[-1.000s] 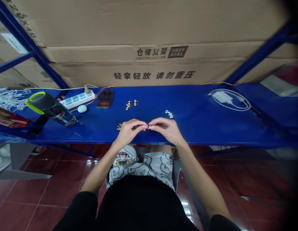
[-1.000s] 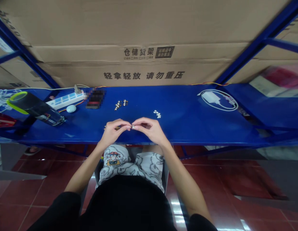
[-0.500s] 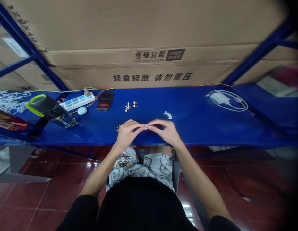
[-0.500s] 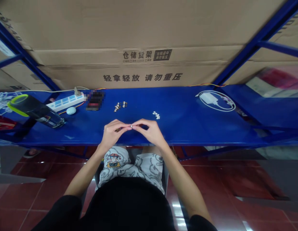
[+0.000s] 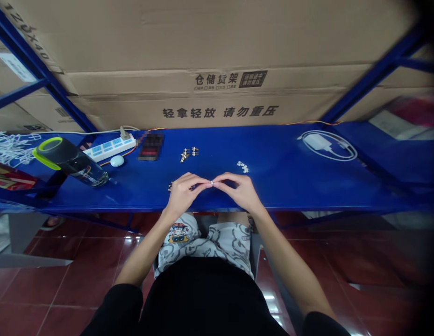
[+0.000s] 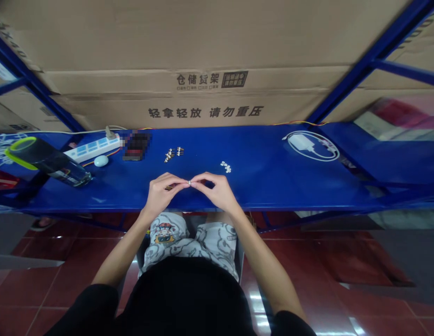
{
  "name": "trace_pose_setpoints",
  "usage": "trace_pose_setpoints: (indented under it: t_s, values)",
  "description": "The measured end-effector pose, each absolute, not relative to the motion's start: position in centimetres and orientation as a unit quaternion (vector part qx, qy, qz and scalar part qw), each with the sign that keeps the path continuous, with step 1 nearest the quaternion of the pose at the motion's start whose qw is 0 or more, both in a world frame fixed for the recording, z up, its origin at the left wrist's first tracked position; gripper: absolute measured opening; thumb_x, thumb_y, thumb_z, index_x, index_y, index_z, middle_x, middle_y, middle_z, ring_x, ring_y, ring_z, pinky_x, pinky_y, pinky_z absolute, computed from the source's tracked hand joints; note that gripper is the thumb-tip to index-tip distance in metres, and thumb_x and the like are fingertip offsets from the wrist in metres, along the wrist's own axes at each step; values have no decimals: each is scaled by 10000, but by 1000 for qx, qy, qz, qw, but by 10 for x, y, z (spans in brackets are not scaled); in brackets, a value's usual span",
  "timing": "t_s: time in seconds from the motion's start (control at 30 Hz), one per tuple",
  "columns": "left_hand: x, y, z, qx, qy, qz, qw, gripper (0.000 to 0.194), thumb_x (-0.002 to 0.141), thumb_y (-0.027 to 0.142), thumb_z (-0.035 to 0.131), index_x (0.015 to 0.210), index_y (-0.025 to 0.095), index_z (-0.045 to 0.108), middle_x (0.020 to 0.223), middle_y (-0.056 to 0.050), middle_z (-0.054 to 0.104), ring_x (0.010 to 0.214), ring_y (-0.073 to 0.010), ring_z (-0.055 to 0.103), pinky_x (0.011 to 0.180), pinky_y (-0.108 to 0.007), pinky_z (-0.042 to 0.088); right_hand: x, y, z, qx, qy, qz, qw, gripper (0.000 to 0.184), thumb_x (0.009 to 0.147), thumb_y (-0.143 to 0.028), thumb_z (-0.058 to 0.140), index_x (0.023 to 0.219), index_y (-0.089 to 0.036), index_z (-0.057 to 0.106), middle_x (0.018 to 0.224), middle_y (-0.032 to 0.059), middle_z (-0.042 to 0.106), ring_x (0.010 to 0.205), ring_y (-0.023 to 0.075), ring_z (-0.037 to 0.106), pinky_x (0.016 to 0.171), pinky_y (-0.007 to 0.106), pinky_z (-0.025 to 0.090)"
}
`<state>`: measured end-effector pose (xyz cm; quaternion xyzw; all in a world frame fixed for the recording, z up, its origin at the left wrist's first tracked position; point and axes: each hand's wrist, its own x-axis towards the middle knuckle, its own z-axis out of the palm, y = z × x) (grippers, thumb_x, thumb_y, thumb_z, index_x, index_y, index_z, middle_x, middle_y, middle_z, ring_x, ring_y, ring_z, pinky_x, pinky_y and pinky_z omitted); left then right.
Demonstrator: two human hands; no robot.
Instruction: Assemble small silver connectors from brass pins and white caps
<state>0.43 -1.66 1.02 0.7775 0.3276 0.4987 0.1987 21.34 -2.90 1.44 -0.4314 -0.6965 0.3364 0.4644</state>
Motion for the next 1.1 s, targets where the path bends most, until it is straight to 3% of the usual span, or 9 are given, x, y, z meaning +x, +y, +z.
trace_pose_setpoints:
  t_s: [0.3,0.5,0.7,1.1]
  values:
    - [4,-14,8,799,438,391,129,150,1001,310,657,1077,245,769,1015,-13,766,958,-204,645,860,-354,500,214,-21,9,-508,-691,240,455,178,918,-397,687,914,-246,781,923,40,793,842,221,704,800,369,539]
    - [8,-18,6,844,462,262,74,162,995,364,663,1037,252,773,1102,-30,728,1011,-235,627,855,-386,453,213,-13,-3,-521,-724,176,417,147,943,-305,652,910,-253,785,1023,41,803,966,238,704,848,382,547]
    - [8,-18,7,846,457,261,85,123,1002,309,659,983,254,767,1083,1,724,975,-211,626,847,-383,428,212,-13,-4,-525,-748,147,378,147,946,-284,654,917,-261,796,1133,39,785,1024,255,685,963,440,522]
    - [9,-19,9,835,478,264,70,115,997,286,657,995,243,763,1077,-16,718,999,-220,633,857,-385,444,210,-14,-2,-533,-760,147,342,217,986,-309,579,981,-279,794,1231,35,752,1105,265,654,1003,475,516]
